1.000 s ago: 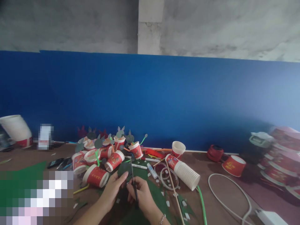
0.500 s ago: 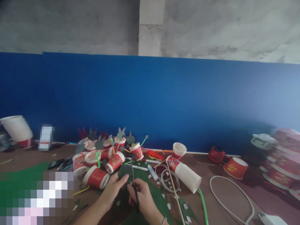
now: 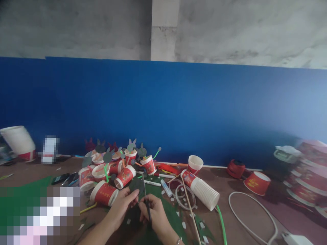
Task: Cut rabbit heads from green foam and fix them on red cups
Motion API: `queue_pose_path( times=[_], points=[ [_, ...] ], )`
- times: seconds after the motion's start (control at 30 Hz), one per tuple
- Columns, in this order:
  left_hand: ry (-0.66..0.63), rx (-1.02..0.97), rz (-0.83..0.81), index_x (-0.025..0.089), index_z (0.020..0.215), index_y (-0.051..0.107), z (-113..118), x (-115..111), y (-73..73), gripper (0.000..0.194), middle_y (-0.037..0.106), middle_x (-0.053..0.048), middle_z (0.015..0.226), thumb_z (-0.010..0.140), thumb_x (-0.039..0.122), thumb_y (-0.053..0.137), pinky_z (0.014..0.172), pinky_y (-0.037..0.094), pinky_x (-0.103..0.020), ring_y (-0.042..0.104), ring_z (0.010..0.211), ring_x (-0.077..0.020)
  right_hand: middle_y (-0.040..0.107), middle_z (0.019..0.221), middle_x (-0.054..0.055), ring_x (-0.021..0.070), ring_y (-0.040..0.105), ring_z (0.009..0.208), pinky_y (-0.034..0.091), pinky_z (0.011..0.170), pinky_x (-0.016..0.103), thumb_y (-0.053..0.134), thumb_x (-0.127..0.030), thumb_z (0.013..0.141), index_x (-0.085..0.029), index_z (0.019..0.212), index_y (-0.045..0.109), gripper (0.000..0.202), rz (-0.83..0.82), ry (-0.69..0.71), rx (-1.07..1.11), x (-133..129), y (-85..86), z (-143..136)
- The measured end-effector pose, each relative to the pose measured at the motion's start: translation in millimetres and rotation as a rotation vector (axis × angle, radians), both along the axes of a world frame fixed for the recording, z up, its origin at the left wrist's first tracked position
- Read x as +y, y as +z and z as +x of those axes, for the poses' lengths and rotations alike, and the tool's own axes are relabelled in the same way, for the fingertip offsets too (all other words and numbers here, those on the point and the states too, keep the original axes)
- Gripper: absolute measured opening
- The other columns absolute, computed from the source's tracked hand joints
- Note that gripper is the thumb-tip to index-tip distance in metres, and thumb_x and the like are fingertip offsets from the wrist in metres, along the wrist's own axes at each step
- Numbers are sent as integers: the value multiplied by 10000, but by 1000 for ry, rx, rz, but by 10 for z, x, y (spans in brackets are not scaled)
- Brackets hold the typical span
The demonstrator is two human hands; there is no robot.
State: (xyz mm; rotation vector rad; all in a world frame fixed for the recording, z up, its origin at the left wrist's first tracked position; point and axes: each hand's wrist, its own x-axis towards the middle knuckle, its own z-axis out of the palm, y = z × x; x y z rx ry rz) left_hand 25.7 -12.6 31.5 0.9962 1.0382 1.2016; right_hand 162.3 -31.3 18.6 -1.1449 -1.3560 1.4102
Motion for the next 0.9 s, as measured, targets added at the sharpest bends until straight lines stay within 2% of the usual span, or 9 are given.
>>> queue_pose_path(
  times=[0.1,0.47,0.73,0.9],
  points=[
    [-20,6,-4,159,546,541,-14,0,17,315,536,39,481,643,414,699,494,307,-212,437,467,-86,518,424,-50,78,440,381,330,407,184,627,-587,686,-150,745,543,449,26,-1,1,-3,19,6],
    [-14,-9,-18,157,533,540,-46,30,1,311,537,34,482,633,395,714,492,309,-206,440,476,-87,473,394,-62,67,399,358,280,388,175,606,-571,709,-161,685,520,420,52,6,-47,6,35,15],
    [19,-115,-17,157,565,489,15,4,-4,372,443,68,488,625,428,738,481,269,-189,366,469,-64,480,384,-58,75,406,351,279,381,179,611,-626,671,-171,676,510,465,23,-15,-55,-17,82,-27],
    [30,-69,34,161,558,466,33,-7,-45,414,400,74,482,654,477,716,473,242,-197,324,474,-63,507,407,-50,83,422,350,305,376,188,622,-665,624,-172,709,506,513,-36,-3,-21,-24,72,-44]
  ],
)
